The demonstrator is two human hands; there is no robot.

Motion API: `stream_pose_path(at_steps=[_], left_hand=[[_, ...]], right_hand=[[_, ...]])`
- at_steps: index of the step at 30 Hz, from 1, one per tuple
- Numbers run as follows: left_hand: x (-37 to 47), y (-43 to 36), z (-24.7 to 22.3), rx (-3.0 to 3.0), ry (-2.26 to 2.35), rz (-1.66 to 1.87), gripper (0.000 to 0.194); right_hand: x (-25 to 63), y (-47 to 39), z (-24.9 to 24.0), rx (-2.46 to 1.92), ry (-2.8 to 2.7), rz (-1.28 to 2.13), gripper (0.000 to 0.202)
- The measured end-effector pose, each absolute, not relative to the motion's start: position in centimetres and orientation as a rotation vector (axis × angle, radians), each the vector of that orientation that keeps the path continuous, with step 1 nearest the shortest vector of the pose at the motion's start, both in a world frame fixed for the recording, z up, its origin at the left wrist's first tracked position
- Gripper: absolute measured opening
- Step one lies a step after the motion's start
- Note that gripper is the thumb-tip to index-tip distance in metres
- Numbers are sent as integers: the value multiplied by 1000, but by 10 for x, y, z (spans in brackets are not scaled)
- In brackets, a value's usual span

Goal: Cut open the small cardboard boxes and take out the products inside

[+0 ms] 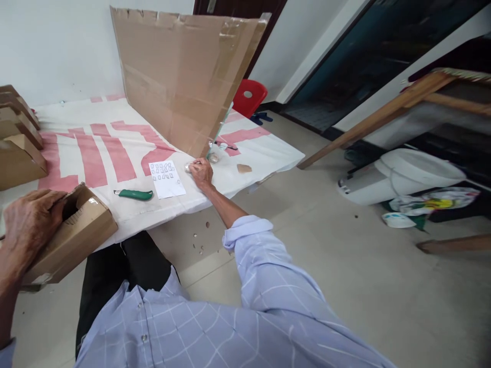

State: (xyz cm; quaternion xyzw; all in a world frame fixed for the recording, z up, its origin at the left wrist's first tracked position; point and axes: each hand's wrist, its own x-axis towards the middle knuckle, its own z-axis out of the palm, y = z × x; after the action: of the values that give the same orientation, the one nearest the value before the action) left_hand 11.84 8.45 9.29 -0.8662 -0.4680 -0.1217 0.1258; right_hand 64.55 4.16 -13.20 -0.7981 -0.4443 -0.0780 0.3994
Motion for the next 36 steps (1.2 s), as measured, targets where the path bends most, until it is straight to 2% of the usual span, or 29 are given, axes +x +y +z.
stream_pose_path(at_steps=[7, 20, 28, 30, 36], left_hand=[[118, 86, 91, -2525, -1350, -344, 42], [118, 88, 90, -2526, -1323, -354, 46], [119, 87, 92, -2519, -1356, -300, 42], [119, 86, 93, -2515, -1372, -296, 41], [121, 81, 96, -2532, -1388, -279, 47]], right_hand=[[648, 33, -135, -1989, -1042, -126, 30], [641, 49, -130, -1983, -921, -105, 17], [649, 52, -140, -2009, -972, -114, 20], [652, 53, -142, -2022, -990, -120, 24], [658, 54, -145, -2088, -1065, -37, 55]])
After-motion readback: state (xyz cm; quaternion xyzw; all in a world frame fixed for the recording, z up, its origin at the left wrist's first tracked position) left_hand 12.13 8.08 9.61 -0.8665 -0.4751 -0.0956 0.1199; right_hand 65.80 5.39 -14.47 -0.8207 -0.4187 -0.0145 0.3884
